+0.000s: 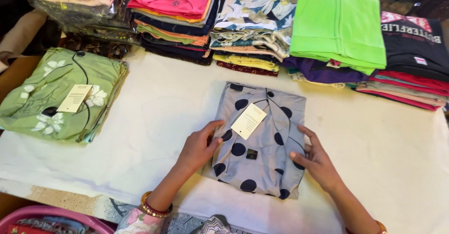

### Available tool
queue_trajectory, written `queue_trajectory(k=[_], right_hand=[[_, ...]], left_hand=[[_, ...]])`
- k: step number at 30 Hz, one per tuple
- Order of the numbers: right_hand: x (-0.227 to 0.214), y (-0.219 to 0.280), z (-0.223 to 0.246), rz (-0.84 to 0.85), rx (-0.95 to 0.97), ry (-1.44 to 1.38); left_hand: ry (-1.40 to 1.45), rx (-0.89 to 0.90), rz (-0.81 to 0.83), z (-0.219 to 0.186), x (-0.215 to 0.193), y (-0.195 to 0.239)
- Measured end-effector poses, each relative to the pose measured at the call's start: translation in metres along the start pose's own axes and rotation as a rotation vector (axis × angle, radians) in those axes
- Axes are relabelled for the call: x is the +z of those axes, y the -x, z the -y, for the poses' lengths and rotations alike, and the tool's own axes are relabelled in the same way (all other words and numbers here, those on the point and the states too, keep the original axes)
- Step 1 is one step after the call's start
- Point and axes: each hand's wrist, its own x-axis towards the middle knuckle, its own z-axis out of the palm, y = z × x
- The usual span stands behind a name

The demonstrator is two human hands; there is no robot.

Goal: Folding various items of clothing on a table in a garment warehouse or shop.

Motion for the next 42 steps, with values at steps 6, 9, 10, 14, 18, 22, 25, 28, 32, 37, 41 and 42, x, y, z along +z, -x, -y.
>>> queue_trajectory(k=[6, 9, 10, 14, 18, 22, 25, 28, 32, 37, 41, 42], right_hand=[[0.007, 0.026, 0.035, -0.054, 0.002, -0.122], [0.008, 0.029, 0.016, 0.024, 0.032, -0.104], [0.008, 0.030, 0.014, 0.024, 0.023, -0.102], [0.007, 0.034, 0.017, 0.022, 0.048, -0.111], [-0.001, 0.035, 0.012, 0.079, 0.252, 0.267], [-0.009, 0.033, 0.065, -0.131, 0.175, 0.739], [-0.003, 0.012, 0.079, -0.292, -0.471, 0.872], [0.016, -0.037, 0.069, -0.102, -0.744, 0.952], [0.021, -0.105, 0.024, -0.004, -0.529, 1.188], [0.018, -0.121, -0.001, 0.000, -0.366, 1.192], [0.010, -0.108, -0.003, -0.012, -0.408, 1.138], [0.006, -0.104, -0.003, -0.014, -0.467, 1.091]], left_hand=[[0.209, 0.071, -0.037, 0.002, -0.002, 0.007], [0.470, -0.116, 0.095, 0.024, 0.010, 0.009], [0.470, -0.107, 0.090, 0.027, 0.012, 0.009], [0.685, -0.186, 0.168, 0.018, 0.009, 0.014], [-0.081, -0.135, 0.199, 0.027, -0.004, 0.011], [-0.498, -0.202, 0.187, -0.025, -0.039, 0.002], [-0.412, 0.425, -0.188, -0.034, -0.029, -0.030], [-0.315, 0.652, -0.091, -0.039, 0.007, -0.079], [-0.529, 0.624, 0.011, -0.007, 0.058, -0.129], [-0.646, 0.547, 0.035, 0.012, 0.072, -0.135], [-0.643, 0.529, 0.080, 0.007, 0.060, -0.120], [-0.624, 0.517, 0.107, 0.005, 0.054, -0.117]])
